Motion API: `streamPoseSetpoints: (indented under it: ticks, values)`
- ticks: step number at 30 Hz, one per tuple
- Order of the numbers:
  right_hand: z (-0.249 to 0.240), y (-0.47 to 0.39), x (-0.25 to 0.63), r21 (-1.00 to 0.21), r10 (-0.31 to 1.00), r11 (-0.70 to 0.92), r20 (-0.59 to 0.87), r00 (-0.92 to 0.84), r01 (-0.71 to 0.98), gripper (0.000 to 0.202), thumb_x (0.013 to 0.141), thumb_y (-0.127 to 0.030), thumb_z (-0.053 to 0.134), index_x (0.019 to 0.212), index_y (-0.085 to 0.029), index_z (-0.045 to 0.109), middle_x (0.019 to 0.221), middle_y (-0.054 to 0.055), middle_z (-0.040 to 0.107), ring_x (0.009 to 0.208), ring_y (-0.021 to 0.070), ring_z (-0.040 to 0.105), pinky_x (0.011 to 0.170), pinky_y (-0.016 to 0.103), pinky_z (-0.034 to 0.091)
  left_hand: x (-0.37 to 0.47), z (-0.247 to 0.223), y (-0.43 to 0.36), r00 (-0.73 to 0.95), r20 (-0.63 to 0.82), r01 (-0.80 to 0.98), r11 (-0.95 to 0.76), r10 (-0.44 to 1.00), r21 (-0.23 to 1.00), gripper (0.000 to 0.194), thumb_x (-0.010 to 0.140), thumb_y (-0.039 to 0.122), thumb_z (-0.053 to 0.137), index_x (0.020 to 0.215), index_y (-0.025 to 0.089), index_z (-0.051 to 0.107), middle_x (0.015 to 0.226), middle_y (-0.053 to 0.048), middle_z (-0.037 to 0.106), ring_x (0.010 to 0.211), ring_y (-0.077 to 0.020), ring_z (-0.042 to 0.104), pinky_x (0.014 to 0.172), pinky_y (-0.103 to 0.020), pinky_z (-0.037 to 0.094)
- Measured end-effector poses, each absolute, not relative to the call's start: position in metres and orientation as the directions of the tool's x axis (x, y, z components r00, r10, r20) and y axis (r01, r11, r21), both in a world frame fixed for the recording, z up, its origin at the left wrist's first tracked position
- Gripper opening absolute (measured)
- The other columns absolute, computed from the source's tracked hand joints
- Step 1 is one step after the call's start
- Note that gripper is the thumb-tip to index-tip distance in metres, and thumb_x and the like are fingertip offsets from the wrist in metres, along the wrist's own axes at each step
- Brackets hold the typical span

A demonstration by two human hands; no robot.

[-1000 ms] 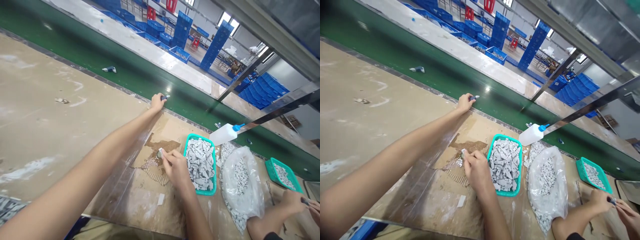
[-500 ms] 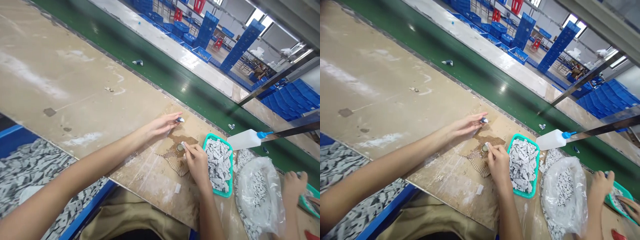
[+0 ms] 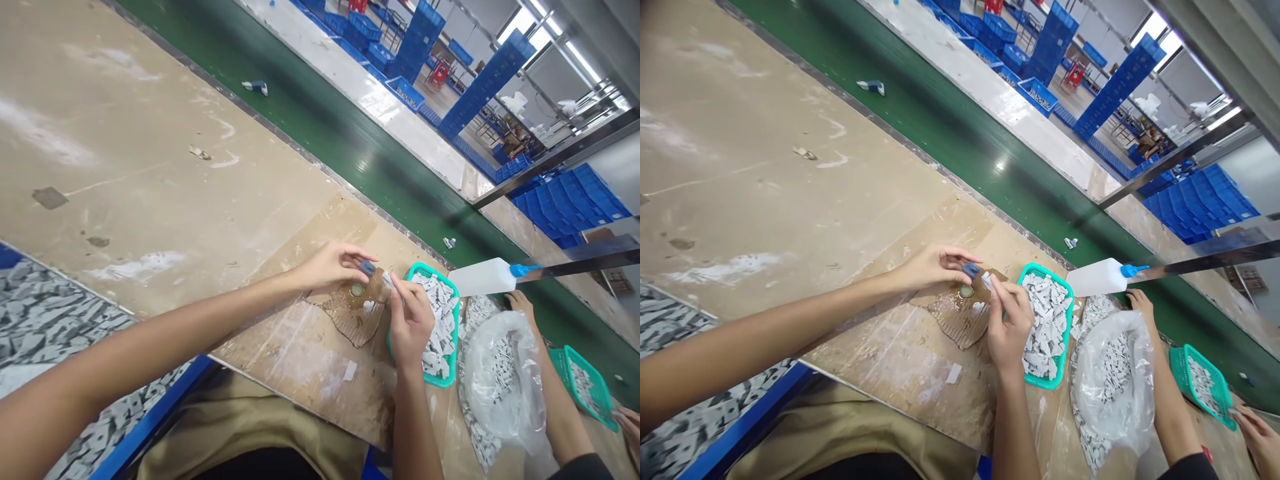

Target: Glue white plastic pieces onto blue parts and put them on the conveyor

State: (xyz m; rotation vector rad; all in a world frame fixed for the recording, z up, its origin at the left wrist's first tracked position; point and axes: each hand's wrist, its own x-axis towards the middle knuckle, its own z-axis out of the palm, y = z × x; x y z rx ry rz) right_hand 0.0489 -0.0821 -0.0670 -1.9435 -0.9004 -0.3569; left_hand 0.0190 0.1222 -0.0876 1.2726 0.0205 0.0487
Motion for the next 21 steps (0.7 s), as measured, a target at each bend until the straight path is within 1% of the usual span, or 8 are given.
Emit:
streamPoseSetpoints:
  ticks: [3,8,14,21]
  values:
    - [-0.066,-0.083,0.049,-0.600,0.474,-0.268,0.599,0.646,0.754,0.036,0.095,-0.012,0.056,0.123,-0.031,0.068,0.095,0.003,0.065,0.089,0.0135,0.062,0.080,0.028,0.050,0.014,-0.086,0.114,0.998,0.064,-0.059,0.299,-0.007,0.952,0.050,0.065,0.010,0.081,0.112,0.014,0.065,0.090,-0.004,0.074,0.084,-0.0155,0.071,0.085,-0.030,0.056]
    - [-0.063,-0.081,0.047,-0.599,0.516,-0.260,0.577,0.633,0.757,0.037,0.095,-0.011,0.054,0.122,-0.032,0.069,0.095,0.003,0.064,0.088,0.0137,0.062,0.077,0.028,0.051,0.010,-0.084,0.111,0.999,0.039,-0.024,0.328,-0.038,0.944,0.052,0.065,0.007,0.081,0.110,0.014,0.056,0.090,-0.004,0.075,0.083,-0.0152,0.072,0.078,-0.026,0.057]
    - [-0.063,-0.079,0.046,-0.613,0.541,-0.259,0.548,0.638,0.746,0.038,0.095,-0.009,0.054,0.121,-0.031,0.070,0.096,0.004,0.064,0.087,0.0137,0.062,0.076,0.028,0.052,0.006,-0.079,0.109,0.997,0.054,-0.036,0.325,-0.047,0.945,0.048,0.067,0.006,0.080,0.108,0.014,0.057,0.089,-0.004,0.076,0.084,-0.0151,0.072,0.080,-0.027,0.057]
    - [-0.065,-0.082,0.048,-0.652,0.580,-0.277,0.472,0.664,0.705,0.036,0.094,-0.012,0.054,0.119,-0.032,0.072,0.094,0.004,0.064,0.085,0.0145,0.063,0.073,0.028,0.053,0.002,-0.076,0.110,0.997,-0.015,0.039,0.357,-0.071,0.933,0.051,0.066,0.007,0.080,0.112,0.014,0.057,0.091,-0.006,0.076,0.084,-0.0180,0.074,0.080,-0.029,0.060]
